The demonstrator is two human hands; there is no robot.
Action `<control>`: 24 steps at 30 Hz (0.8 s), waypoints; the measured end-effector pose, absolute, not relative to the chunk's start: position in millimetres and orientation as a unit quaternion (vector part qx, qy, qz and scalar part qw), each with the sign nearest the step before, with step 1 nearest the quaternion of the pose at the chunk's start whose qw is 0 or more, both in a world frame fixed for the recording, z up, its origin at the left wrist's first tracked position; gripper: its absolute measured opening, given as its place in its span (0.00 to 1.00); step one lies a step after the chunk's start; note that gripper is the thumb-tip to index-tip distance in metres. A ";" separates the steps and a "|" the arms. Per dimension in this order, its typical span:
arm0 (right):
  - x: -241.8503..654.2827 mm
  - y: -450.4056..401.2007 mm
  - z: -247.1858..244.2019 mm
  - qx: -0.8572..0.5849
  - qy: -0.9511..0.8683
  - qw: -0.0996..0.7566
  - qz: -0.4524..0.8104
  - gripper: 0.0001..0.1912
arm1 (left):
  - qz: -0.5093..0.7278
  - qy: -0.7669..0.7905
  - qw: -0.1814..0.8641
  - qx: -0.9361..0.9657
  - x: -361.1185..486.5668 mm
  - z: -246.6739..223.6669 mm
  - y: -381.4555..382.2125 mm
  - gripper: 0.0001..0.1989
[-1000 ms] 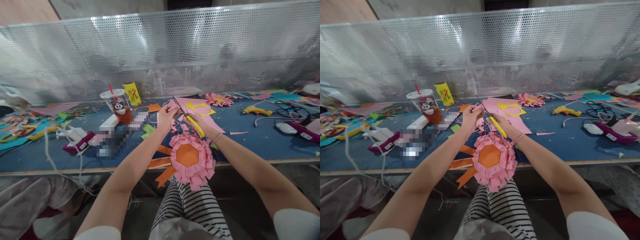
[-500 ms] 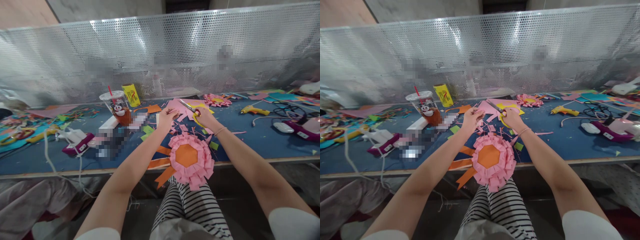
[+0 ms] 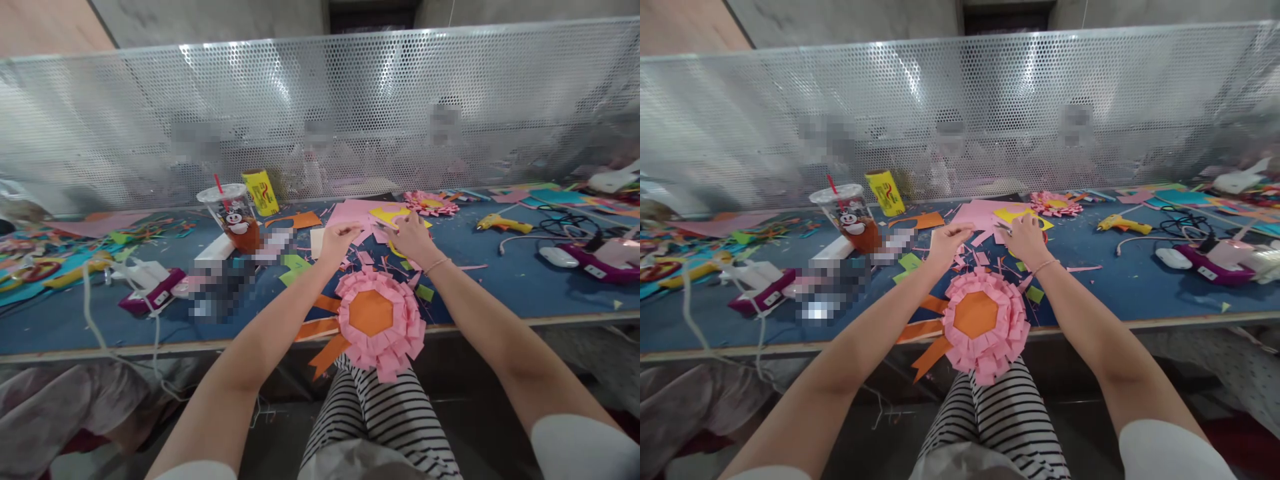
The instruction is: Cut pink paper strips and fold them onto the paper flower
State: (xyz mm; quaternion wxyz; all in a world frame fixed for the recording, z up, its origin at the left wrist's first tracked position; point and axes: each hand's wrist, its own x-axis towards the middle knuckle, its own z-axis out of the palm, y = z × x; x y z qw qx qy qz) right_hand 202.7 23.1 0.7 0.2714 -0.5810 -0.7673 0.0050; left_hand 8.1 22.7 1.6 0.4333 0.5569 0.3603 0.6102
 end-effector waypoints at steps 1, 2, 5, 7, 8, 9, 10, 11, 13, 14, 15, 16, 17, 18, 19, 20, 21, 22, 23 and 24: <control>198.5 22.9 2.5 -0.554 -0.767 0.322 0.026 0.20 | 0.605 0.367 0.413 0.574 7.8 1.2 23.0 0.10; 194.1 23.3 3.6 -0.523 -0.770 0.361 0.059 0.18 | 0.600 0.368 0.398 0.588 7.6 1.1 23.1 0.10; 181.8 26.2 2.8 -0.461 -0.773 0.403 0.165 0.16 | 0.590 0.356 0.387 0.612 7.7 2.2 23.0 0.13; 175.5 27.1 0.5 -0.417 -0.763 0.432 0.237 0.15 | 0.579 0.349 0.387 0.627 8.2 3.0 22.7 0.15; 173.2 27.0 -0.7 -0.403 -0.754 0.447 0.262 0.14 | 0.572 0.345 0.385 0.637 8.4 3.1 22.7 0.16; 171.5 26.6 -1.7 -0.396 -0.745 0.458 0.278 0.13 | 0.566 0.342 0.381 0.646 8.5 3.1 22.9 0.16; 170.3 26.0 -2.4 -0.393 -0.736 0.467 0.293 0.11 | 0.560 0.340 0.376 0.655 8.4 2.9 23.3 0.17; 169.6 25.5 -2.8 -0.393 -0.725 0.475 0.309 0.10 | 0.555 0.338 0.372 0.663 8.3 2.5 24.1 0.17; 169.4 24.7 -2.8 -0.392 -0.710 0.482 0.332 0.09 | 0.548 0.336 0.362 0.675 7.8 1.2 26.2 0.17; 169.7 24.6 -2.5 -0.393 -0.707 0.483 0.336 0.08 | 0.545 0.334 0.358 0.681 7.5 0.5 27.3 0.17; 170.2 24.7 -2.1 -0.393 -0.706 0.484 0.335 0.08 | 0.543 0.330 0.355 0.686 7.3 -0.1 28.2 0.17; 170.7 24.8 -1.7 -0.393 -0.708 0.485 0.329 0.07 | 0.540 0.327 0.353 0.690 7.2 -0.6 28.8 0.17; 171.2 24.9 -1.3 -0.393 -0.713 0.486 0.319 0.07 | 0.537 0.325 0.353 0.694 7.3 -0.9 29.0 0.17; 171.6 25.0 -0.8 -0.391 -0.718 0.486 0.307 0.07 | 0.534 0.325 0.355 0.695 7.6 -0.9 28.7 0.17; 171.8 24.9 -0.4 -0.391 -0.723 0.487 0.294 0.07 | 0.530 0.327 0.357 0.696 8.0 -0.8 28.0 0.18; 171.9 24.8 0.1 -0.391 -0.728 0.488 0.281 0.07 | 0.527 0.330 0.359 0.696 8.6 -0.6 27.0 0.18; 171.8 24.5 0.5 -0.391 -0.730 0.490 0.272 0.07 | 0.525 0.333 0.361 0.695 9.2 -0.2 25.9 0.17; 171.5 24.1 0.8 -0.392 -0.730 0.492 0.268 0.07 | 0.525 0.336 0.362 0.693 9.8 0.0 25.0 0.16; 171.0 23.6 1.0 -0.395 -0.726 0.496 0.267 0.06 | 0.528 0.339 0.364 0.689 10.3 0.2 24.4 0.15; 170.5 23.2 1.2 -0.398 -0.722 0.499 0.267 0.05 | 0.531 0.344 0.366 0.682 10.7 0.3 24.2 0.14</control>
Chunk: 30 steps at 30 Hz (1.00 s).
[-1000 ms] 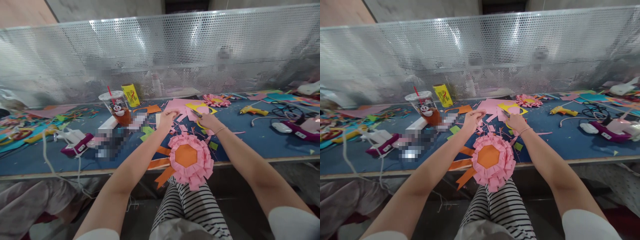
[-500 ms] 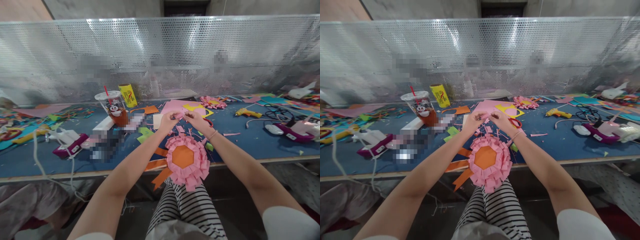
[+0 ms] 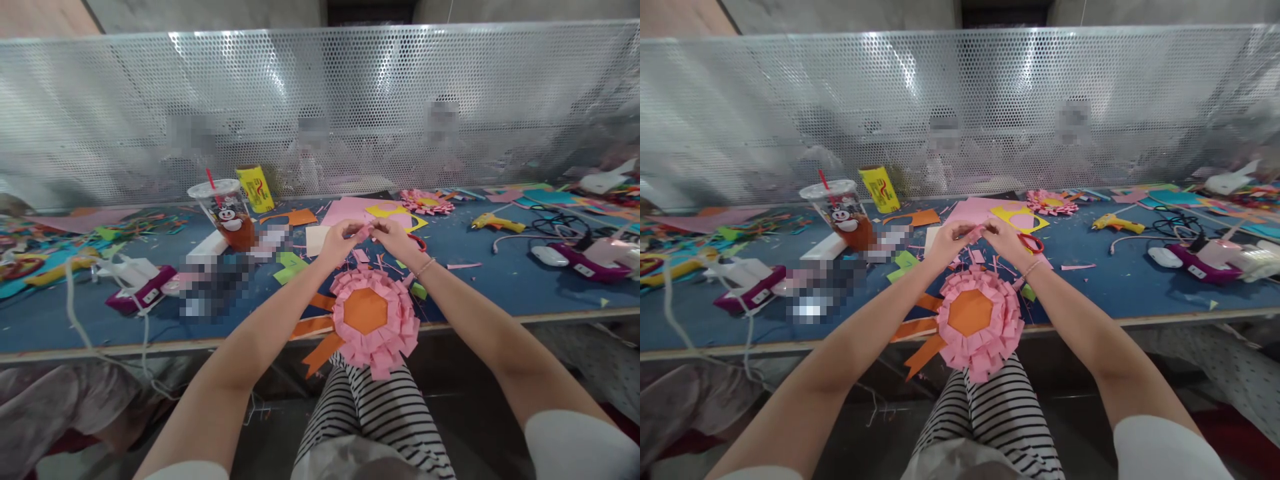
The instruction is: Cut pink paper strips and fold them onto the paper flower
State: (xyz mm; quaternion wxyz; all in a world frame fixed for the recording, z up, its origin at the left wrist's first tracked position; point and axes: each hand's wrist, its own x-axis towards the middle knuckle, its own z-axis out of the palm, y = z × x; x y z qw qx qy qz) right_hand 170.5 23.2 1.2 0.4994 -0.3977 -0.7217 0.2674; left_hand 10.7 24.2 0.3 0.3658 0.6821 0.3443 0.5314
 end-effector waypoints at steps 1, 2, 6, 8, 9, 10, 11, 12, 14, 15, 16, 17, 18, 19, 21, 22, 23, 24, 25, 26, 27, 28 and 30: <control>170.0 22.8 1.2 -0.401 -0.717 0.503 0.269 0.05 | 0.536 0.353 0.370 0.672 10.8 0.1 24.3 0.13; 169.4 22.5 1.0 -0.404 -0.710 0.508 0.273 0.05 | 0.541 0.364 0.379 0.657 10.8 -0.3 24.8 0.13; 168.6 23.4 -0.2 -0.397 -0.684 0.532 0.301 0.05 | 0.561 0.381 0.458 0.575 9.6 -2.4 27.2 0.16; 169.0 24.9 -1.1 -0.383 -0.680 0.546 0.305 0.07 | 0.563 0.365 0.511 0.538 9.3 -2.5 27.0 0.17; 169.3 25.8 -1.6 -0.375 -0.679 0.553 0.305 0.08 | 0.563 0.356 0.532 0.523 9.2 -2.0 26.4 0.18; 169.5 26.7 -2.3 -0.366 -0.677 0.559 0.310 0.11 | 0.563 0.348 0.548 0.512 9.2 -1.3 25.7 0.18; 169.7 27.7 -3.1 -0.356 -0.674 0.562 0.321 0.13 | 0.563 0.341 0.559 0.503 9.2 -0.4 24.9 0.19; 169.8 28.6 -4.1 -0.346 -0.671 0.563 0.335 0.16 | 0.563 0.335 0.568 0.498 9.1 0.5 24.2 0.19; 169.8 30.2 -5.9 -0.333 -0.663 0.562 0.365 0.19 | 0.559 0.324 0.581 0.495 8.6 1.9 23.7 0.21; 169.7 30.8 -6.7 -0.330 -0.658 0.561 0.378 0.20 | 0.557 0.319 0.584 0.497 8.2 2.2 23.9 0.22; 169.6 31.3 -7.4 -0.327 -0.654 0.561 0.388 0.20 | 0.556 0.315 0.586 0.499 7.7 2.1 24.6 0.23; 169.6 31.8 -7.9 -0.326 -0.650 0.562 0.394 0.20 | 0.556 0.311 0.585 0.502 7.2 1.6 25.5 0.24; 169.7 32.2 -8.2 -0.326 -0.647 0.564 0.396 0.20 | 0.556 0.307 0.583 0.506 6.7 0.9 26.6 0.25; 169.9 32.6 -8.3 -0.326 -0.645 0.566 0.397 0.21 | 0.558 0.304 0.579 0.511 6.2 0.0 27.7 0.25; 170.5 33.1 -8.0 -0.328 -0.641 0.567 0.399 0.21 | 0.559 0.300 0.571 0.521 5.7 -1.7 29.7 0.25; 170.7 33.2 -7.7 -0.330 -0.639 0.568 0.400 0.21 | 0.559 0.299 0.566 0.527 5.7 -2.2 30.3 0.25; 170.9 33.1 -7.2 -0.332 -0.637 0.568 0.401 0.21 | 0.559 0.298 0.562 0.532 5.9 -2.5 30.6 0.25; 170.9 33.0 -6.6 -0.333 -0.634 0.569 0.403 0.21 | 0.559 0.298 0.558 0.536 6.3 -2.5 30.6 0.25; 170.7 32.8 -5.9 -0.335 -0.631 0.570 0.406 0.21 | 0.559 0.297 0.555 0.539 6.7 -2.2 30.4 0.24; 170.5 32.4 -5.2 -0.338 -0.626 0.572 0.408 0.20 | 0.560 0.295 0.554 0.541 7.1 -1.8 30.0 0.24; 170.1 32.1 -4.5 -0.343 -0.622 0.573 0.409 0.20 | 0.560 0.292 0.555 0.541 7.5 -1.3 29.6 0.24; 169.8 31.7 -3.8 -0.346 -0.620 0.573 0.408 0.19 | 0.559 0.290 0.558 0.540 7.9 -0.9 29.1 0.23; 169.1 31.3 -3.0 -0.352 -0.621 0.573 0.402 0.17 | 0.556 0.290 0.566 0.535 8.1 -0.7 28.7 0.21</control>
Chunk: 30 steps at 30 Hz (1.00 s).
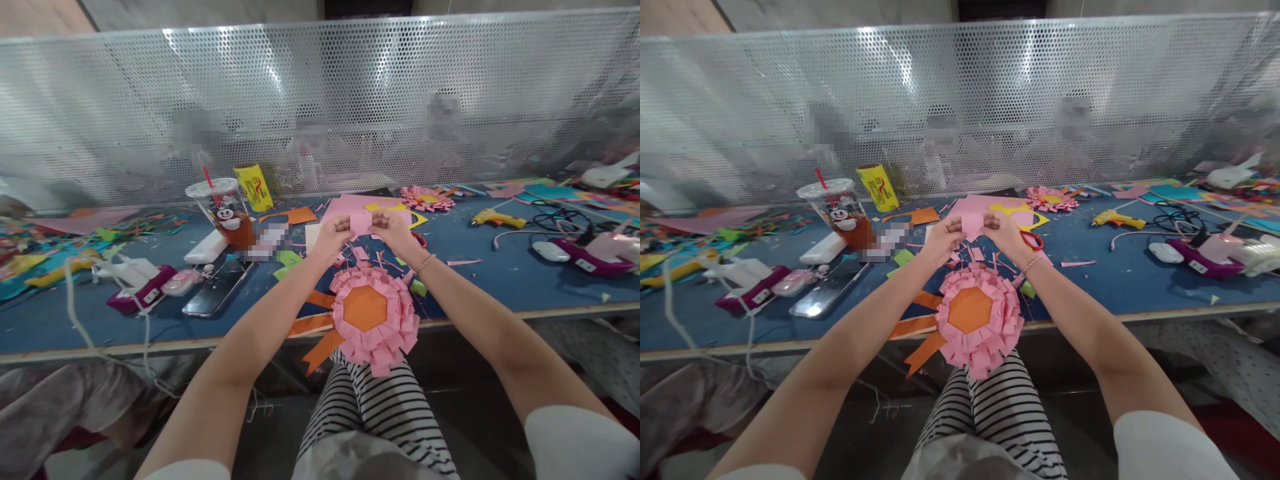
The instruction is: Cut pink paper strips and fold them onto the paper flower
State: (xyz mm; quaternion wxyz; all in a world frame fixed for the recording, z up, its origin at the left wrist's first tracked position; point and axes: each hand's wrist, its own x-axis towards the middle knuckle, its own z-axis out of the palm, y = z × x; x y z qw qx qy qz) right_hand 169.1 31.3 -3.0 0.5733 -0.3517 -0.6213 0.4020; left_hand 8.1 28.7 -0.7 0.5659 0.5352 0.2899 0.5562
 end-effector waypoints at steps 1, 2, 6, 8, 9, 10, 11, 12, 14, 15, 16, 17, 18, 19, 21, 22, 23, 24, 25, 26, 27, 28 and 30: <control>169.0 31.3 -2.9 -0.355 -0.624 0.573 0.396 0.15 | 0.555 0.294 0.569 0.532 8.1 -1.0 28.7 0.20; 168.9 31.4 -3.0 -0.358 -0.627 0.573 0.388 0.14 | 0.554 0.300 0.570 0.527 7.9 -1.5 28.8 0.19; 169.6 32.8 -5.2 -0.377 -0.632 0.576 0.355 0.12 | 0.565 0.330 0.555 0.514 7.4 -4.1 29.1 0.15; 170.3 33.3 -6.5 -0.384 -0.638 0.573 0.343 0.12 | 0.567 0.338 0.541 0.521 7.4 -4.6 28.3 0.13; 170.5 33.2 -6.9 -0.387 -0.643 0.569 0.336 0.12 | 0.566 0.341 0.537 0.524 7.5 -4.5 27.7 0.13; 170.7 32.6 -7.1 -0.388 -0.651 0.564 0.326 0.11 | 0.564 0.344 0.536 0.526 7.6 -4.2 26.9 0.13; 170.8 31.5 -6.9 -0.390 -0.661 0.560 0.312 0.10 | 0.561 0.346 0.537 0.527 7.7 -3.8 26.0 0.14; 170.7 30.1 -6.4 -0.393 -0.672 0.555 0.293 0.10 | 0.560 0.348 0.538 0.525 7.7 -3.3 25.2 0.15; 170.1 26.2 -4.9 -0.399 -0.696 0.548 0.239 0.08 | 0.559 0.350 0.543 0.520 7.8 -2.5 23.7 0.16; 169.5 24.1 -3.9 -0.401 -0.706 0.545 0.209 0.08 | 0.559 0.348 0.544 0.520 7.9 -2.2 23.2 0.16; 168.9 22.2 -3.1 -0.403 -0.714 0.543 0.181 0.07 | 0.559 0.345 0.545 0.521 7.9 -2.1 22.7 0.16; 168.2 20.6 -2.4 -0.403 -0.722 0.541 0.157 0.07 | 0.560 0.343 0.546 0.521 8.0 -2.1 22.5 0.16; 167.6 19.3 -1.9 -0.400 -0.729 0.538 0.139 0.07 | 0.560 0.340 0.546 0.521 8.1 -2.1 22.4 0.16; 167.1 18.4 -1.6 -0.396 -0.736 0.535 0.128 0.08 | 0.561 0.338 0.547 0.521 8.1 -2.2 22.3 0.16; 166.5 17.3 -1.3 -0.386 -0.747 0.529 0.118 0.09 | 0.560 0.342 0.546 0.522 8.2 -2.4 22.4 0.17; 166.3 17.0 -1.2 -0.382 -0.751 0.526 0.116 0.09 | 0.557 0.345 0.545 0.522 8.2 -2.4 22.5 0.17; 166.2 16.7 -1.0 -0.380 -0.753 0.525 0.116 0.09 | 0.555 0.349 0.544 0.524 8.3 -2.4 22.5 0.18; 166.1 16.4 -0.7 -0.379 -0.754 0.524 0.115 0.09 | 0.552 0.352 0.544 0.525 8.3 -2.4 22.4 0.18; 166.0 16.1 -0.4 -0.380 -0.754 0.523 0.116 0.09 | 0.551 0.354 0.544 0.525 8.4 -2.3 22.3 0.19; 165.9 15.7 -0.1 -0.381 -0.754 0.522 0.116 0.09 | 0.551 0.354 0.544 0.525 8.5 -2.3 22.1 0.19; 165.8 15.4 0.2 -0.383 -0.755 0.520 0.116 0.09 | 0.550 0.353 0.544 0.526 8.6 -2.3 21.9 0.19; 165.7 15.2 0.4 -0.384 -0.755 0.518 0.116 0.09 | 0.550 0.353 0.544 0.526 8.7 -2.3 21.7 0.19; 165.4 14.6 0.5 -0.385 -0.758 0.515 0.109 0.10 | 0.552 0.353 0.543 0.526 8.9 -2.1 21.2 0.17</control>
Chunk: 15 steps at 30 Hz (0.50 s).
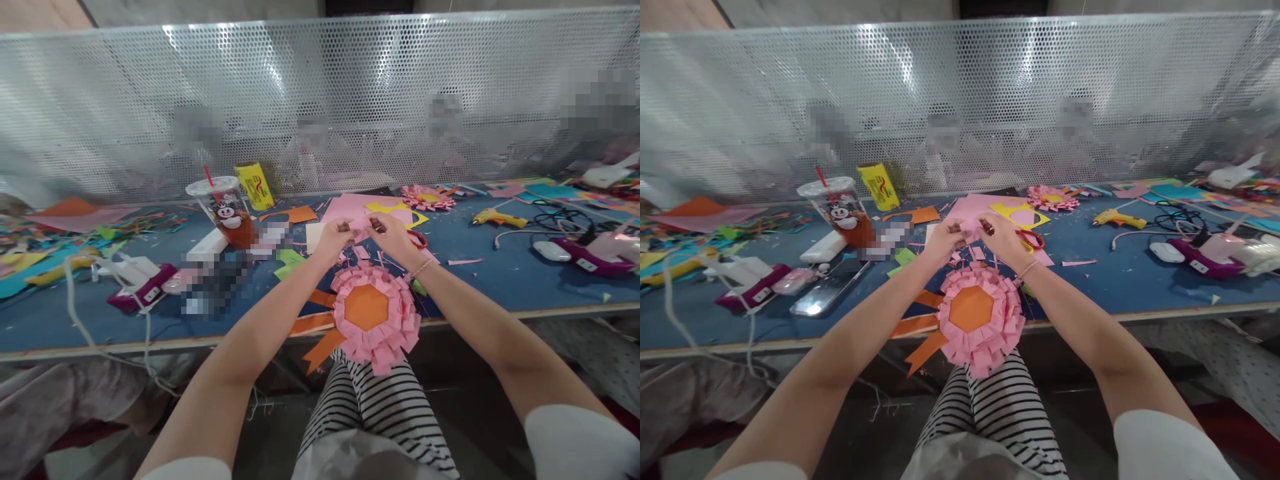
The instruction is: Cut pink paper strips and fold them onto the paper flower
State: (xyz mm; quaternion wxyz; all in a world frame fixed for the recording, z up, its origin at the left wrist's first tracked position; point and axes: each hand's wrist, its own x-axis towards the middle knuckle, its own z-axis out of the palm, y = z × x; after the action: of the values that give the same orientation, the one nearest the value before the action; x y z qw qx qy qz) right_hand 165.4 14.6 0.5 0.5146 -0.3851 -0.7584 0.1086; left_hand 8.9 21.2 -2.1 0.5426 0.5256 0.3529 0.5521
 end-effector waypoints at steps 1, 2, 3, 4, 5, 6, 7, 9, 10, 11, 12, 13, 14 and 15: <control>165.1 14.3 0.5 -0.387 -0.759 0.512 0.105 0.11 | 0.553 0.352 0.543 0.524 9.1 -1.8 20.9 0.17; 164.8 14.0 0.4 -0.390 -0.760 0.510 0.103 0.11 | 0.555 0.351 0.545 0.521 9.2 -1.2 20.5 0.16; 164.5 13.7 0.2 -0.394 -0.759 0.509 0.104 0.11 | 0.558 0.349 0.548 0.516 9.5 -0.5 20.0 0.16; 164.0 13.5 0.0 -0.396 -0.757 0.508 0.108 0.12 | 0.561 0.347 0.551 0.510 9.7 0.4 19.4 0.16; 163.6 13.4 -0.3 -0.397 -0.754 0.510 0.117 0.13 | 0.564 0.346 0.555 0.504 10.0 1.5 18.8 0.15; 163.1 13.5 -0.5 -0.397 -0.749 0.514 0.131 0.13 | 0.567 0.346 0.559 0.496 10.2 2.7 18.1 0.15; 162.7 13.8 -0.8 -0.395 -0.742 0.520 0.148 0.14 | 0.570 0.346 0.563 0.489 10.4 4.0 17.5 0.14; 162.1 15.1 -0.9 -0.390 -0.727 0.534 0.187 0.14 | 0.571 0.342 0.574 0.477 10.5 6.2 16.5 0.14; 161.9 15.8 -0.7 -0.390 -0.718 0.538 0.206 0.13 | 0.570 0.338 0.581 0.473 10.4 7.0 16.2 0.13; 161.9 16.4 -0.3 -0.391 -0.710 0.541 0.225 0.12 | 0.569 0.332 0.588 0.470 10.1 7.5 16.0 0.13; 161.8 16.9 0.2 -0.390 -0.703 0.543 0.245 0.12 | 0.569 0.326 0.594 0.467 9.8 7.9 16.0 0.13; 161.8 17.3 0.7 -0.385 -0.696 0.544 0.267 0.11 | 0.568 0.321 0.599 0.464 9.5 8.0 16.1 0.12; 161.8 17.6 1.2 -0.377 -0.691 0.545 0.290 0.10 | 0.567 0.317 0.603 0.463 9.0 7.9 16.3 0.12; 161.7 17.9 1.4 -0.368 -0.685 0.546 0.312 0.09 | 0.566 0.316 0.603 0.464 8.6 7.6 16.6 0.12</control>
State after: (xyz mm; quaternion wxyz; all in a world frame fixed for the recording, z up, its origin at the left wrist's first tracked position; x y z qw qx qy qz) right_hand 161.7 17.9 1.4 0.5460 -0.3685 -0.6847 0.3119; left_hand 8.6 16.6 7.6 0.6034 0.4641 0.3159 0.5664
